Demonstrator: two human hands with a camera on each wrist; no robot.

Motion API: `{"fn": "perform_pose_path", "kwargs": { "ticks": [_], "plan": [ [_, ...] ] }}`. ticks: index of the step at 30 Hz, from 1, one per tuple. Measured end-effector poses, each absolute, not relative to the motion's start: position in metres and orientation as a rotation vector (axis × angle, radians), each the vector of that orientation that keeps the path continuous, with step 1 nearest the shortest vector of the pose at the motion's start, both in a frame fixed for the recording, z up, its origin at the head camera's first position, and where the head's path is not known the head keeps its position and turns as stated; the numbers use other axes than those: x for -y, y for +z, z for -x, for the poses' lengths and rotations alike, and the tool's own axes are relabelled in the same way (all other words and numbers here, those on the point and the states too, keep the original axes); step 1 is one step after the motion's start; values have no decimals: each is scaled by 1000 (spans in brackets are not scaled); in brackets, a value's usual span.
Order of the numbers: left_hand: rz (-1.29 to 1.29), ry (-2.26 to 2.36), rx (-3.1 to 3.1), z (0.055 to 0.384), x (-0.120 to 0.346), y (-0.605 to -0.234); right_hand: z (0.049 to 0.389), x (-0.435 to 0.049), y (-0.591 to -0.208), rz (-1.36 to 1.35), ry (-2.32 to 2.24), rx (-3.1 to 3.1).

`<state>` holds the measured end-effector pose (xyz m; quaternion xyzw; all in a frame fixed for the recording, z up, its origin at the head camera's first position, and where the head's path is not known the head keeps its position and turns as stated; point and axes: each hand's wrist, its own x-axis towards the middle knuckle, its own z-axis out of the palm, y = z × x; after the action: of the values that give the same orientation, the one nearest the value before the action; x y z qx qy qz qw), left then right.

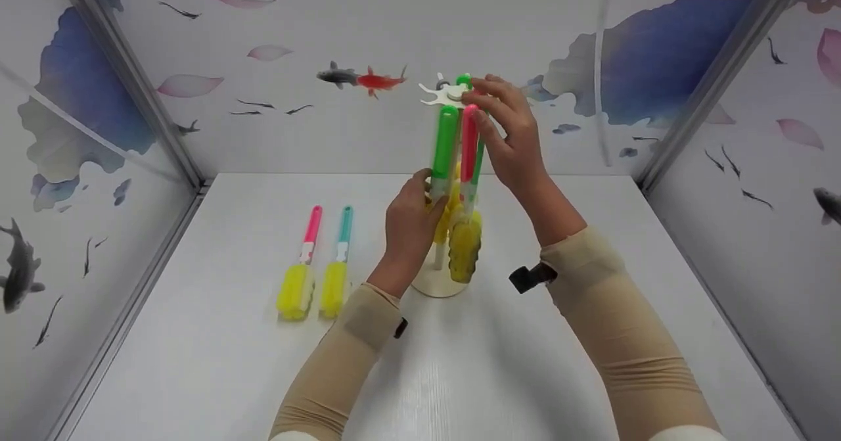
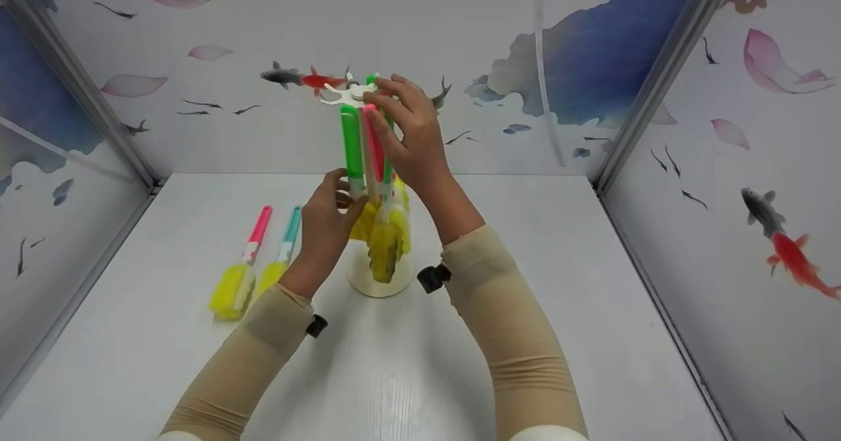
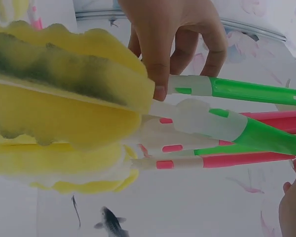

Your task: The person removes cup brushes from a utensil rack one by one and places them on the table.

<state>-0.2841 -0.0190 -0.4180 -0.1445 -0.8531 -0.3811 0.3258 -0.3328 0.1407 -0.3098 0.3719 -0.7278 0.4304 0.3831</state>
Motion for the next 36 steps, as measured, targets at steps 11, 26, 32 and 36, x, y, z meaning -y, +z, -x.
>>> {"fn": "perform_pose_path", "kwargs": {
  "ticks": [11,26,32,36],
  "plan": [
    [380,-1044,2203,278,21,-418,303,-129,-291,-938,1155,1841],
    [439,-879,2073,267,25,-424,318,-130,-305,-890,1197,1867],
    [444,-916,2056,262,24,-422,298,-125,-293,-889,1230,1887],
    [450,-926,2043,259,25,-420,316,-131,-305,-877,1223,1883]
  ]
}}
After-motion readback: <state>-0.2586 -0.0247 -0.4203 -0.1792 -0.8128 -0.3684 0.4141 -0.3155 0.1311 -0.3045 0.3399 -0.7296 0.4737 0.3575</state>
